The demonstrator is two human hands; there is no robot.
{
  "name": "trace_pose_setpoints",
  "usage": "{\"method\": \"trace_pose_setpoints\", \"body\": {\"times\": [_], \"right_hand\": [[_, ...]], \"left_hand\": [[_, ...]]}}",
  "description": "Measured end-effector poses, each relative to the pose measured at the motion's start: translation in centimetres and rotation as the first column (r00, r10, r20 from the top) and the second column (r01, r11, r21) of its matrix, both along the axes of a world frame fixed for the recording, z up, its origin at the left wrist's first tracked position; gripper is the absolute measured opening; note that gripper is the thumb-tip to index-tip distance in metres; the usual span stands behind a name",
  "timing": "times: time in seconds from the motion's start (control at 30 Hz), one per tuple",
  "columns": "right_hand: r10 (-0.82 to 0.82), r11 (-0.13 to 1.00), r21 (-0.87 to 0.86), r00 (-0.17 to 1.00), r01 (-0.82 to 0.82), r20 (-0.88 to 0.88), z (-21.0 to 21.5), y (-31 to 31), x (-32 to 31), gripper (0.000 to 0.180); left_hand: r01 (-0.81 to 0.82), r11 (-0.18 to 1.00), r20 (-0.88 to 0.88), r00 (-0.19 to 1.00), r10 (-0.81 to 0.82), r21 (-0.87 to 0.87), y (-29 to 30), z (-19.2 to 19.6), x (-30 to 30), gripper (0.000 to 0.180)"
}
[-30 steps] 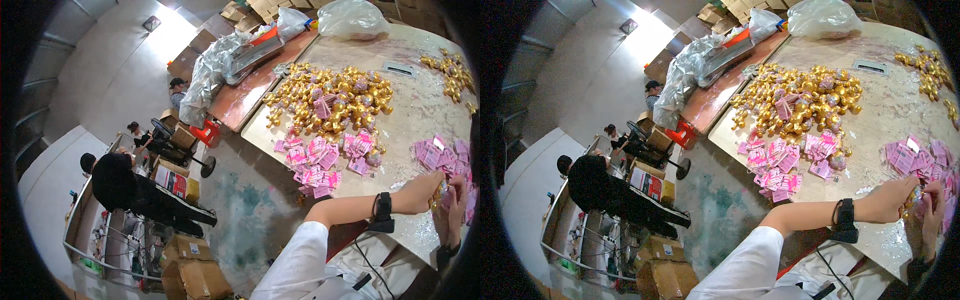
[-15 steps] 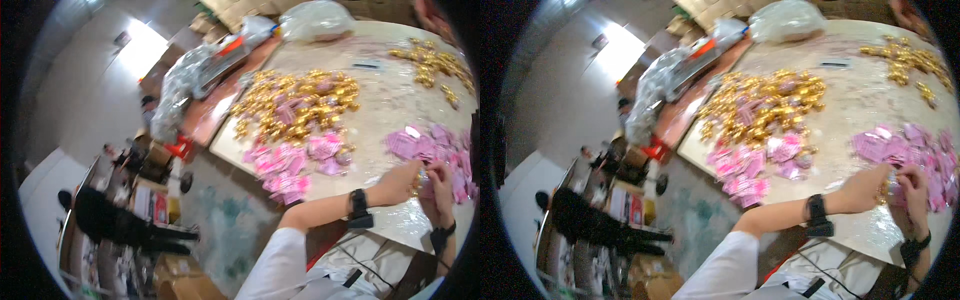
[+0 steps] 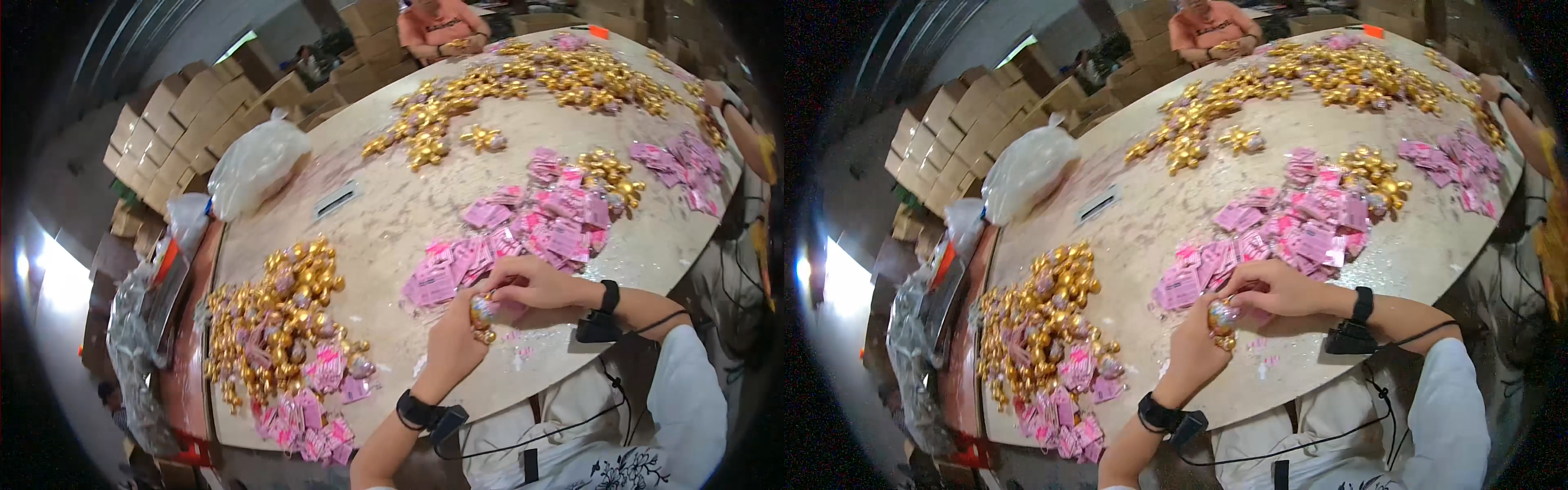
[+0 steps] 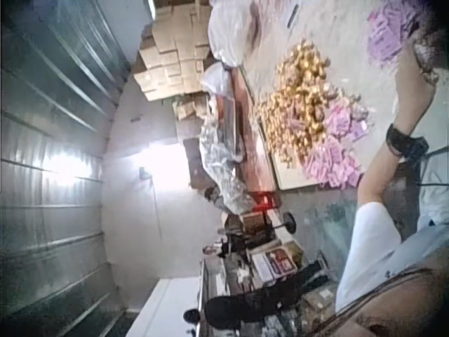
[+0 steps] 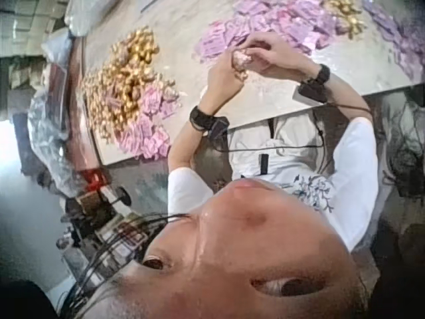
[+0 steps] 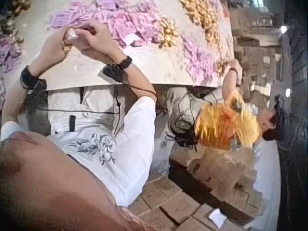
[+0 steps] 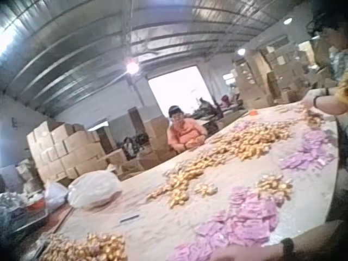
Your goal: Packaging small gold-colored star-shaped products into pink plastic wrappers.
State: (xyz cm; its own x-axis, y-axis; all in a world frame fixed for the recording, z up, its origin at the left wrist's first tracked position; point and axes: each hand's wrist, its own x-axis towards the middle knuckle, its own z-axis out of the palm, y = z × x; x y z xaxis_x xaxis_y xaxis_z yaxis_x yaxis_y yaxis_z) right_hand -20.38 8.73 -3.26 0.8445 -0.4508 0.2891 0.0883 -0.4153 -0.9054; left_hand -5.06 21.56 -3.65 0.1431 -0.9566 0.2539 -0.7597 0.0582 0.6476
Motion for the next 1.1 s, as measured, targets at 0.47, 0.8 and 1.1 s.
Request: {"method": "trace_pose_setpoints", "body": {"times": [0.47, 0.8, 1.1], "right_hand": [[0.076, 0.952, 0.286, 0.991, -0.106, 0.112, -0.9, 0.0, 0.1, 0.013], [0.101, 0.889, 0.440, 0.991, -0.128, 0.084, -0.3, 0.4, -0.1, 0.012], [0.165, 0.943, 0.270, 0.978, -0.193, 0.125, -0.6, 0.5, 0.1, 0.016]], "left_hand": [[0.140, 0.988, 0.048, 0.989, -0.137, -0.062, 0.2, 1.2, -0.5, 0.060], [0.048, 0.998, -0.176, 0.983, -0.055, -0.047, 0.3, 1.0, -0.4, 0.032], [-0.020, 0.987, -0.182, 0.983, -0.009, -0.159, 0.2, 0.7, -0.1, 0.017]]}}
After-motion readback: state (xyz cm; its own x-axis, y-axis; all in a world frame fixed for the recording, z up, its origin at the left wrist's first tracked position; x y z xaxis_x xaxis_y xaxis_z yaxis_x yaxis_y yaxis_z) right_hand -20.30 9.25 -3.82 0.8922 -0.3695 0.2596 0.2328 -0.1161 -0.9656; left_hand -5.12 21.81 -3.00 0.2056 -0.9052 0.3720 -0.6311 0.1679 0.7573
